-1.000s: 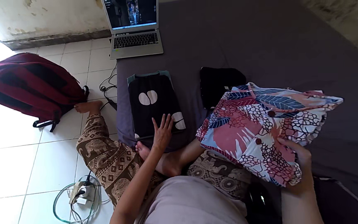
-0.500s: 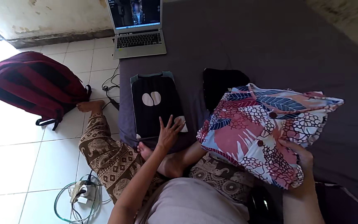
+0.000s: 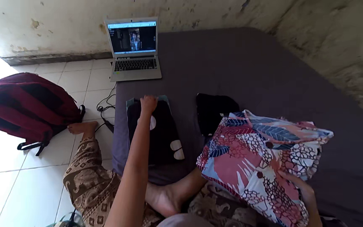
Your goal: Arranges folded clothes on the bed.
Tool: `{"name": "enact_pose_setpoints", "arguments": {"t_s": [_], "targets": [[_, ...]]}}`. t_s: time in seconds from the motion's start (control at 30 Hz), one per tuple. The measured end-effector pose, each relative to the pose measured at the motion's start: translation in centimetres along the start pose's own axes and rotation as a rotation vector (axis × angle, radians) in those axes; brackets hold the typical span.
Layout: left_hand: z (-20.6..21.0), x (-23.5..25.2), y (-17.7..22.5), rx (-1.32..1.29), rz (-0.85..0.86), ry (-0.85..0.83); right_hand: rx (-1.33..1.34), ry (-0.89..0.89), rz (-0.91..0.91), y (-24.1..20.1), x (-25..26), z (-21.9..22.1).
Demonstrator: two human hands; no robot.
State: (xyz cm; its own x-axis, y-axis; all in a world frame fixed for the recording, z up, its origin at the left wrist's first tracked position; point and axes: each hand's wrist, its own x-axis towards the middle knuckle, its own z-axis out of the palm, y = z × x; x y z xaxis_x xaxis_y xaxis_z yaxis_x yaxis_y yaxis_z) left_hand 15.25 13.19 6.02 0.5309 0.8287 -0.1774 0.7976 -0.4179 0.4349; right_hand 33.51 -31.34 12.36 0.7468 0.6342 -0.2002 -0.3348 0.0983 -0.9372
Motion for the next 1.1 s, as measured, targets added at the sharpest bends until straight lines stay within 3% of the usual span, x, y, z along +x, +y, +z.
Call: {"name": "enact_pose_setpoints", "arguments": {"t_s": [0.07, 0.17, 0.23, 0.3, 0.37, 0.47, 0.53, 0.67, 0.77, 0.87, 1.0, 1.1], "targets": [[1.0, 1.5, -0.3, 0.036, -0.047, -0.097, 0.120, -0.310, 0.027, -0.3, 0.4, 0.0], [1.7, 2.5, -0.6, 0.045, -0.069, -0.128, 0.115, -0.190, -0.055, -2.9, -1.4, 6.4], [2.0, 2.5, -0.7, 0.052, -0.041, -0.145, 0.096, -0.265, -0.093, -3.1, -1.0, 6.2], [2.7, 2.2, -0.8, 0.052, 0.004, -0.134, 0.122, -0.376, 0.034, -3.4, -0.7, 6.1], [3.5, 1.8, -1.0, 0.024, 0.062, -0.090, 0.159, -0.339, 0.156, -2.9, -0.1, 5.5], [4.3, 1.3, -0.8, -0.067, 0.220, 0.091, 0.129, -0.207, 0.161, 0.3, 3.0, -0.3], [4.8, 1.3, -0.5, -0.063, 0.295, 0.204, 0.065, -0.105, 0.076, 1.1, 3.0, -1.5], [5.9, 1.1, -0.6, -0.012, 0.202, 0.200, 0.057, -0.086, 0.075, 0.8, 2.8, -1.0], [5.6, -1.7, 0.5, -0.030, 0.186, 0.499, -0.024, 0.021, 0.047, 0.7, 2.6, -0.5], [6.5, -4.3, 0.6, -0.008, 0.063, 0.735, -0.018, 0.002, 0.019, 1.2, 2.8, -1.3], [9.2, -6.5, -2.1, 0.016, 0.015, 0.367, -0.099, 0.043, 0.042, 0.0, 2.5, 1.9], [5.8, -9.9, -0.8, -0.225, 0.155, 0.421, -0.138, 0.056, 0.051, -1.4, 2.8, 6.6]]}}
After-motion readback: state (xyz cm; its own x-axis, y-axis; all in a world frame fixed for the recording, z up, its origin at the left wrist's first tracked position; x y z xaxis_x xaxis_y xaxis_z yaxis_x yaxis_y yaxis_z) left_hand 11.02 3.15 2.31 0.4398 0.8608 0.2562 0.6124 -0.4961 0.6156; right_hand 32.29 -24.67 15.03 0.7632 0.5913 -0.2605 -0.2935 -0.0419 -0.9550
